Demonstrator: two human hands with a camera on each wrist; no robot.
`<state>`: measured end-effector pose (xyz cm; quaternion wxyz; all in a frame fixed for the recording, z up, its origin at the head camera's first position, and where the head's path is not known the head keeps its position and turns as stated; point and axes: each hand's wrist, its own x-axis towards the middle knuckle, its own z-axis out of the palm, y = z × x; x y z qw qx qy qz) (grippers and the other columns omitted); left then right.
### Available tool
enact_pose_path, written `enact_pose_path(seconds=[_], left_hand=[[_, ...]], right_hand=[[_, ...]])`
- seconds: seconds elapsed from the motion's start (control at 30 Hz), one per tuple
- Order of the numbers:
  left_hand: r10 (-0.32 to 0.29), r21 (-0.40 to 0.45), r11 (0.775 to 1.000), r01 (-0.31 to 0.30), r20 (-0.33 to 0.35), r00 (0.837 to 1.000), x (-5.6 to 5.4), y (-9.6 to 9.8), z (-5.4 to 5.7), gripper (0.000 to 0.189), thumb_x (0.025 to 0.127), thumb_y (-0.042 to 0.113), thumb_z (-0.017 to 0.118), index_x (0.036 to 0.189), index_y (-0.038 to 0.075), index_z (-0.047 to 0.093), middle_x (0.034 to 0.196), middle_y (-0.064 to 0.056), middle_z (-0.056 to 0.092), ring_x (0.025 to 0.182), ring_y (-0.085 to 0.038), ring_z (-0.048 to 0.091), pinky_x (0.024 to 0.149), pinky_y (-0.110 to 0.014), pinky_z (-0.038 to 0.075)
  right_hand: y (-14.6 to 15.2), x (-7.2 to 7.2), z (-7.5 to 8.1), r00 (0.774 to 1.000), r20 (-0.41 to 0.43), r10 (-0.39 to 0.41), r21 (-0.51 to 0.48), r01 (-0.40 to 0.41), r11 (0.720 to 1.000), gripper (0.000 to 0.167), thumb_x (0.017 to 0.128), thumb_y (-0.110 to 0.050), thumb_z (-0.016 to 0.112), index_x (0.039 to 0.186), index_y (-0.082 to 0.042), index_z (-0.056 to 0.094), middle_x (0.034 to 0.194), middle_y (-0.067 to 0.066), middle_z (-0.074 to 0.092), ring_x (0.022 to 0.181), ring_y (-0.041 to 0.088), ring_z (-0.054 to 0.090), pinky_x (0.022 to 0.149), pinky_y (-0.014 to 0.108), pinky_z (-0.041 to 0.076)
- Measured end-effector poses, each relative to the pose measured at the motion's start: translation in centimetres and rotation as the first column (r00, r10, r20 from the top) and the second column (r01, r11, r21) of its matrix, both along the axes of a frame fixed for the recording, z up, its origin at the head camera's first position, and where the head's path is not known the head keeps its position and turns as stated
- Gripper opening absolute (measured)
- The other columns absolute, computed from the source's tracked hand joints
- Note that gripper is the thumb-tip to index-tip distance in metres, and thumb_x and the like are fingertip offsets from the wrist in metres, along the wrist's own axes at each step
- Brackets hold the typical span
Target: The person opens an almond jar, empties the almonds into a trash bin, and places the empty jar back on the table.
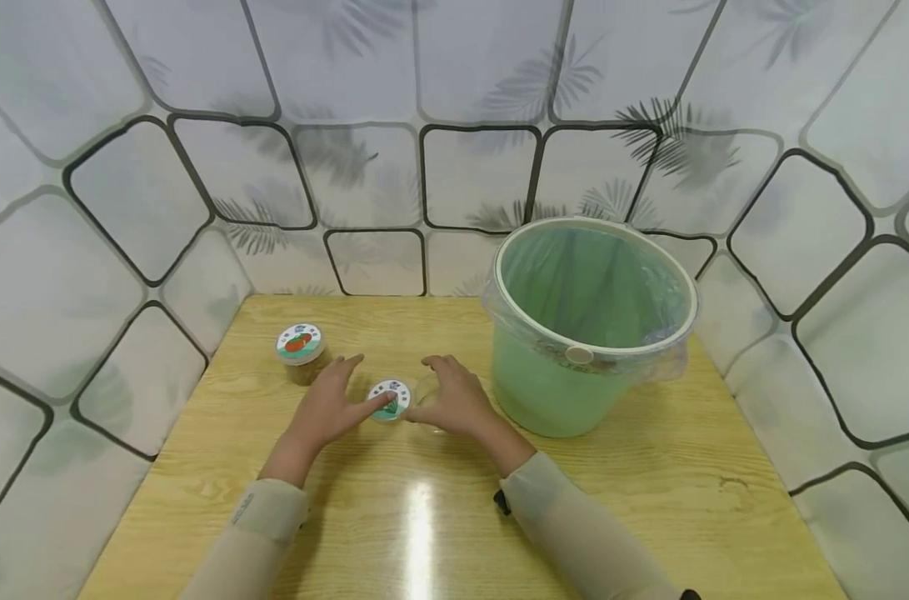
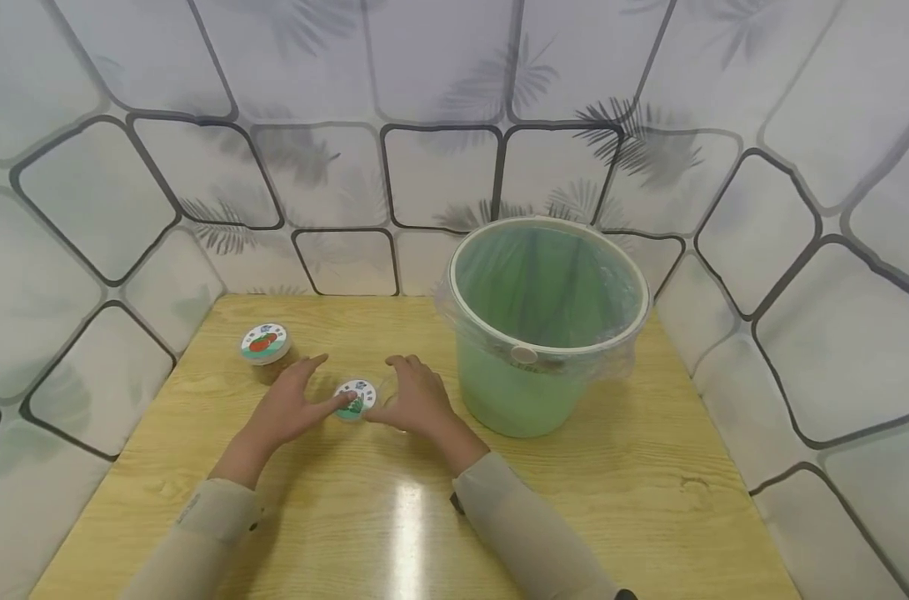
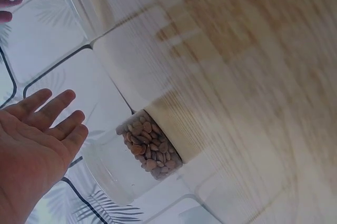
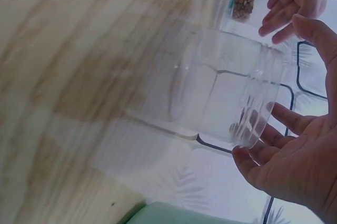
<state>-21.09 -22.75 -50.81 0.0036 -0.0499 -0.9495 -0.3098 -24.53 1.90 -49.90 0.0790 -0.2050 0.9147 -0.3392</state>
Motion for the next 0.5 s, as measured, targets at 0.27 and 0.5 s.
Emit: enact_pose_path(seconds=[0.27,0.5], left_hand=[[-0.006,0.008,1.0,0.006,-0.019,1.0,-0.1,-0.3,0.0,0.107,0.092,0.075,0.067,0.162,-0.001,0.038,0.163,-0.028,0.043,0.155,-0.052,0.034,0.121,-0.07,0.036],[-0.004,0.018,1.0,0.004,-0.015,1.0,-0.1,-0.4,-0.1,0.105,0.094,0.073,0.067,0.163,-0.001,0.037,0.164,-0.029,0.042,0.155,-0.052,0.032,0.121,-0.071,0.035]], right_hand=[[-1.3,-0.2,0.2,0.998,-0.049,0.039,0.013,-0.039,0.999,0.093,0.081,-0.053,0.09,0.154,-0.01,0.053,0.152,0.01,0.057,0.141,0.035,0.054,0.123,0.065,0.032],[-2.0,-0.2,0.1,0.997,-0.058,0.043,0.048,-0.04,0.998,0.09,0.082,-0.056,0.088,0.154,-0.015,0.053,0.153,0.007,0.057,0.142,0.033,0.053,0.123,0.062,0.033]])
